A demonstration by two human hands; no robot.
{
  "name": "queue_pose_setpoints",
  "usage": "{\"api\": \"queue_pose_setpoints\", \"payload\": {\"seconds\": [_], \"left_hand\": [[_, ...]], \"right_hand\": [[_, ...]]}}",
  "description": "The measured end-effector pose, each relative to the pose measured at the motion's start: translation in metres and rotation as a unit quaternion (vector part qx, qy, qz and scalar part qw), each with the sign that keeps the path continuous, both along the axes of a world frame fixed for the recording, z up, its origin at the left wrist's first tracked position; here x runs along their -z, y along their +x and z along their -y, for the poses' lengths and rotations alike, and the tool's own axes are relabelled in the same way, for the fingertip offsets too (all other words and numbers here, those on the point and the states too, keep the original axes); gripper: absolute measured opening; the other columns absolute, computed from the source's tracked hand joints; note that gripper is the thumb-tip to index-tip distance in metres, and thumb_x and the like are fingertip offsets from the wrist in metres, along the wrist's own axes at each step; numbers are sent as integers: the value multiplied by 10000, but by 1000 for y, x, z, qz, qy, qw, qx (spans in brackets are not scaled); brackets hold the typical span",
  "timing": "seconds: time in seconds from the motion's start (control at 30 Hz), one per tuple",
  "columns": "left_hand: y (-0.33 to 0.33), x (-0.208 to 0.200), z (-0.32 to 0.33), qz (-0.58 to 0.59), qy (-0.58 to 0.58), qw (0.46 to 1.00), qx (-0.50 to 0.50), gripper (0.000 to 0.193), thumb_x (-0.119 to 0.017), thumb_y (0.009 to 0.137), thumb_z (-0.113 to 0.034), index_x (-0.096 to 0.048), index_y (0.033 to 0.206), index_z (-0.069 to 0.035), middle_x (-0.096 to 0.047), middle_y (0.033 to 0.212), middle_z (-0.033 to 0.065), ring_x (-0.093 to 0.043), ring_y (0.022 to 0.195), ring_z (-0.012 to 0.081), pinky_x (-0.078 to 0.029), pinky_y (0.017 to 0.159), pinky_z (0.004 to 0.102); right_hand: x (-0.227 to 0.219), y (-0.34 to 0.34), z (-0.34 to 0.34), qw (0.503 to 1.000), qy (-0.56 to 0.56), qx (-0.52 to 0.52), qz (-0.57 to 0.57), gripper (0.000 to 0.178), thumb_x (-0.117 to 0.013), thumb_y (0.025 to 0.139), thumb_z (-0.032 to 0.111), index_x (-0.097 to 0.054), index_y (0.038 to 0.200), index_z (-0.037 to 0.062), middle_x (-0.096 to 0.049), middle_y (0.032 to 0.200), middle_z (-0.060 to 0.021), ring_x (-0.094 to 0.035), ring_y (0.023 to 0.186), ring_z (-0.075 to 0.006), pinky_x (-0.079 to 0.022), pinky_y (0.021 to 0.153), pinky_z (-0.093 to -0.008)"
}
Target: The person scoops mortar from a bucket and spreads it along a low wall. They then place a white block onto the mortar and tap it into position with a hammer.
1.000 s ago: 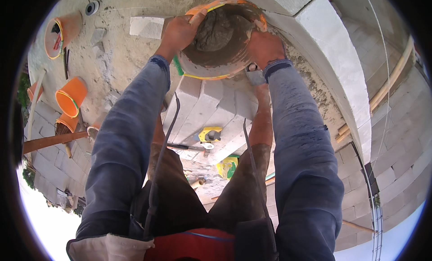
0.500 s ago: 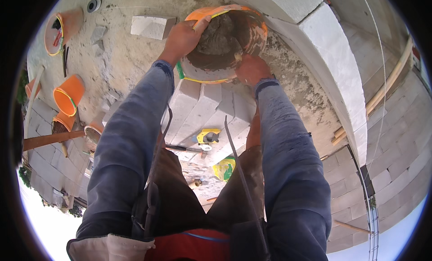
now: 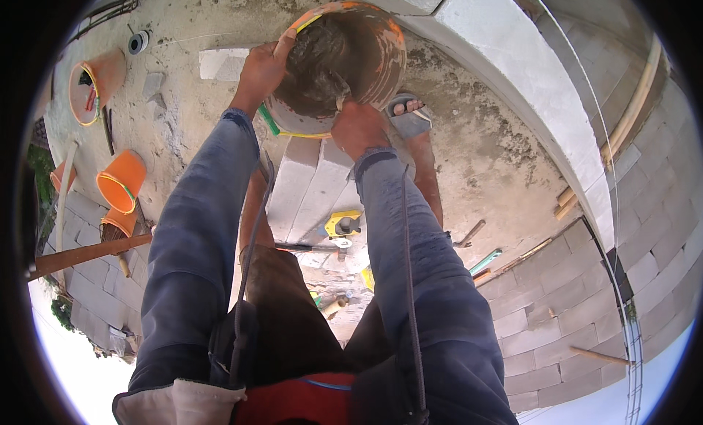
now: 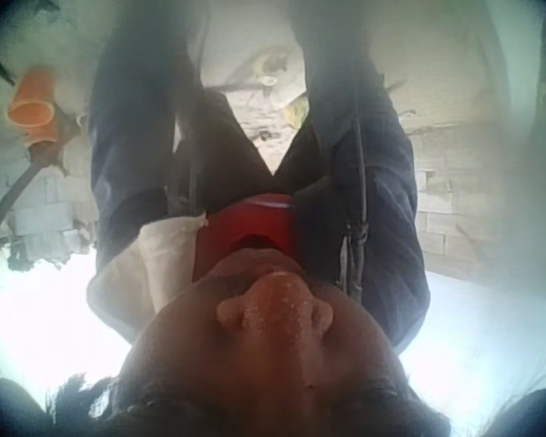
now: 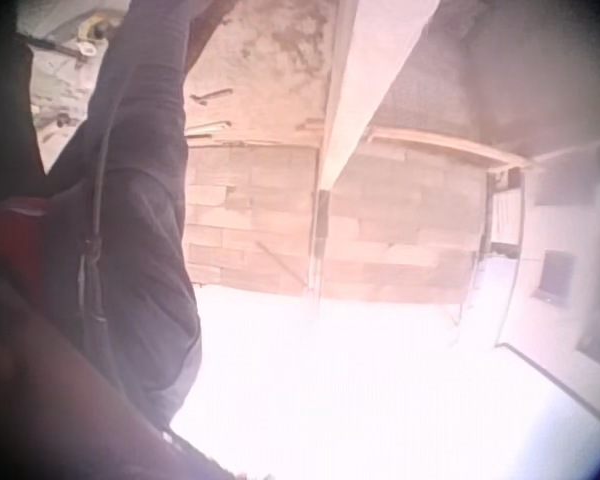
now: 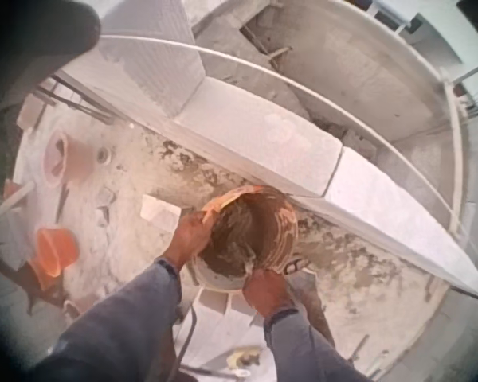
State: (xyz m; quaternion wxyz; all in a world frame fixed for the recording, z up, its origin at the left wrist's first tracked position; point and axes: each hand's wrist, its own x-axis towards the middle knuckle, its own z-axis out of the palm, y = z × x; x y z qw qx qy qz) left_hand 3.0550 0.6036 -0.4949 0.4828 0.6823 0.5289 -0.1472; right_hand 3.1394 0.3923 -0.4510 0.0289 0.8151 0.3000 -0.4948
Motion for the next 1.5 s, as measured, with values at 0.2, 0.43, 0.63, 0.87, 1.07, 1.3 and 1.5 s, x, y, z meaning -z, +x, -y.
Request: {"api": "queue_pose_setpoints", "payload": {"seconds": [0.2, 0.43, 0.63, 0.87, 1.07, 1.3, 1.5], "left_hand": [[8, 11, -9, 42, 74, 993, 84, 786, -503, 1054, -697, -776, 1024, 39, -709, 721, 164, -728, 728, 270, -567, 780, 405], [0, 1, -18, 25, 39, 996, 72, 767, -503, 1057, -692, -785, 971, 17, -701, 758, 174, -696, 800, 263, -543, 827, 387], [-1, -3, -15, 92, 33, 991, 92, 768, -498, 1063, -689, -774, 951, 18, -652, 736, 141, -619, 750, 241, -526, 788, 388], [-9, -3, -14, 19, 27, 997, 76, 756, -495, 1070, -677, -765, 977, 22, -622, 718, 164, -617, 729, 269, -527, 784, 404], [-8, -5, 7, 58, 63, 993, 80, 762, -502, 1051, -694, -779, 1016, 14, -714, 812, 247, -700, 808, 413, -552, 816, 477], [17, -22, 41, 36, 83, 992, 91, 774, -491, 1046, -708, -785, 1057, 8, -727, 871, 301, -716, 901, 473, -558, 836, 518], [14, -37, 34, 0, 49, 995, 85, 755, -466, 1052, -689, -770, 1061, 3, -750, 1006, 283, -715, 989, 462, -554, 897, 523]], "right_hand": [[13, 36, -34, 986, 123, 32, 104, 438, -621, 936, 140, -693, 1363, 81, -765, 1020, -237, -761, 984, -418, -613, 845, -509], [21, -16, 15, 981, 154, -79, 89, 476, -620, 937, 103, -685, 1408, 128, -738, 1053, -190, -775, 939, -377, -619, 779, -488], [6, 21, -34, 972, 195, -9, 134, 481, -602, 963, 118, -646, 1441, 140, -716, 1067, -216, -772, 953, -380, -622, 814, -474], [11, -28, 11, 978, 150, -140, 49, 452, -554, 1000, 123, -641, 1443, 140, -700, 1150, -200, -769, 1010, -375, -623, 827, -480], [1, 43, 26, 989, 69, -109, 79, 482, -594, 986, 146, -618, 1466, 108, -706, 1206, -215, -757, 1061, -403, -613, 878, -515], [32, -10, 36, 986, 45, 147, -63, 584, -687, 950, 301, -605, 1474, 57, -711, 1269, -296, -708, 1150, -451, -561, 1026, -487], [-8, 66, 3, 990, 101, 98, 1, 510, -650, 977, 288, -639, 1420, 36, -735, 1161, -310, -710, 1112, -468, -565, 995, -521]]}}
